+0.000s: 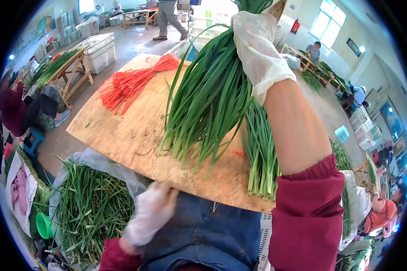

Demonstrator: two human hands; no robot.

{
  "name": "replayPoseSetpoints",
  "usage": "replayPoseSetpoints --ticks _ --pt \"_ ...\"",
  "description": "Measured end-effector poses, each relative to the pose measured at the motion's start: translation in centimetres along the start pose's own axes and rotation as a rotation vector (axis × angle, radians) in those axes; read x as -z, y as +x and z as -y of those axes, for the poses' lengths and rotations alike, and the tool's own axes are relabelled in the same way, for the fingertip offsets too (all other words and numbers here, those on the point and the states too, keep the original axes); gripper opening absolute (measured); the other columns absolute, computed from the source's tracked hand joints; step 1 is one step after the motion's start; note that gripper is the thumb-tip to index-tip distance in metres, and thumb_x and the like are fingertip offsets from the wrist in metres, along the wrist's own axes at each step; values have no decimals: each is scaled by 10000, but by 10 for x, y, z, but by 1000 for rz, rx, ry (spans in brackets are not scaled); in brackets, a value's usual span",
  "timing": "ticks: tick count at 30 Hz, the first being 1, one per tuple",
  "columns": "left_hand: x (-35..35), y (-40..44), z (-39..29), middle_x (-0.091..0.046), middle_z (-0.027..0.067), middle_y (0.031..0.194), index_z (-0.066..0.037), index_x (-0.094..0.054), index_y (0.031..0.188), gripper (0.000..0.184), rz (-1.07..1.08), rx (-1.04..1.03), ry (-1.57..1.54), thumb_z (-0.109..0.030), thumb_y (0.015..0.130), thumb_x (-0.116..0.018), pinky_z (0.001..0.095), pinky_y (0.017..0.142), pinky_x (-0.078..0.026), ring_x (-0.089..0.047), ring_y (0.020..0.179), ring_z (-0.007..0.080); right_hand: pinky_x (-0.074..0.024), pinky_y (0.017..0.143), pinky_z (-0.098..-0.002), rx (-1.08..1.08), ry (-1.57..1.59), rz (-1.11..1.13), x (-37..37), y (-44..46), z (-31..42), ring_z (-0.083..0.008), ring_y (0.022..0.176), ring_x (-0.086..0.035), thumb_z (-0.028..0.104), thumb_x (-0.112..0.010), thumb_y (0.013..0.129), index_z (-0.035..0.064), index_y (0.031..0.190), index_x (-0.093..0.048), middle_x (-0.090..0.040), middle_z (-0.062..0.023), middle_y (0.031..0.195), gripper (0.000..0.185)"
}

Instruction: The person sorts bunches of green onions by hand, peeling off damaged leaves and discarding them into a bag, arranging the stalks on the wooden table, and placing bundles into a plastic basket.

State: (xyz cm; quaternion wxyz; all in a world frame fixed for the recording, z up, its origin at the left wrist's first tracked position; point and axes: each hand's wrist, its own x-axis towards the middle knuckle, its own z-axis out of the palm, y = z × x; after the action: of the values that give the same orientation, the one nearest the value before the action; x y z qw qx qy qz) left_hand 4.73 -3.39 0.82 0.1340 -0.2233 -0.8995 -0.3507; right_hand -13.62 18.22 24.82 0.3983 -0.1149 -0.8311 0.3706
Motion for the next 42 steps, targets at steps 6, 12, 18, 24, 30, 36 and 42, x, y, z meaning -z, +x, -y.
replayPoseSetpoints --ticks 6,12,18,24,30,36,42 --pt "-96 59 -6 -572 173 676 -40 -545 908 191 -66 52 119 -200 822 -603 397 460 -466 -595 558 324 -400 527 -321 -188 169 -3 8 -30 25 -171 533 -465 161 -648 703 -69 801 -561 -519 -66 624 264" --pt "-72 38 -1 -548 103 545 7 -592 821 114 -185 153 -531 -104 848 -584 287 436 -429 -538 440 192 -436 570 -342 13 116 82 3 -1 -14 -200 591 -512 169 -648 704 -86 804 -571 -559 -100 693 284" --pt "-45 26 -5 -546 42 540 47 -614 862 134 -100 415 -835 -54 870 -526 222 408 -401 -518 430 93 -465 616 -342 15 41 25 4 3 -14 -225 642 -571 157 -650 686 -105 855 -585 -605 -136 742 319" --pt "9 -9 6 -569 54 591 62 -603 854 107 -309 303 -533 -15 861 -528 214 381 -402 -528 417 87 -473 618 -339 130 71 37 5 -17 9 -231 633 -579 180 -639 683 -109 817 -587 -613 -155 739 322" --pt "46 -26 10 -542 28 556 32 -574 802 178 -253 467 -459 -84 912 -496 202 368 -375 -515 404 70 -432 778 -329 287 -79 242 20 -57 46 -261 871 -504 262 -512 798 13 977 -598 -505 -185 973 318" --pt "39 -28 20 -579 62 595 22 -581 801 204 -235 625 -624 -113 914 -478 216 346 -355 -503 382 82 -421 807 -310 543 -119 242 26 -54 31 -253 925 -496 207 -461 834 73 984 -626 -502 -168 1021 260" --pt "87 -88 46 -638 111 646 23 -591 836 131 -410 741 -605 -79 848 -510 236 324 -363 -505 369 104 -468 640 -237 103 216 262 22 -32 38 -159 627 -561 40 -607 746 -9 842 -601 -610 -62 732 108"
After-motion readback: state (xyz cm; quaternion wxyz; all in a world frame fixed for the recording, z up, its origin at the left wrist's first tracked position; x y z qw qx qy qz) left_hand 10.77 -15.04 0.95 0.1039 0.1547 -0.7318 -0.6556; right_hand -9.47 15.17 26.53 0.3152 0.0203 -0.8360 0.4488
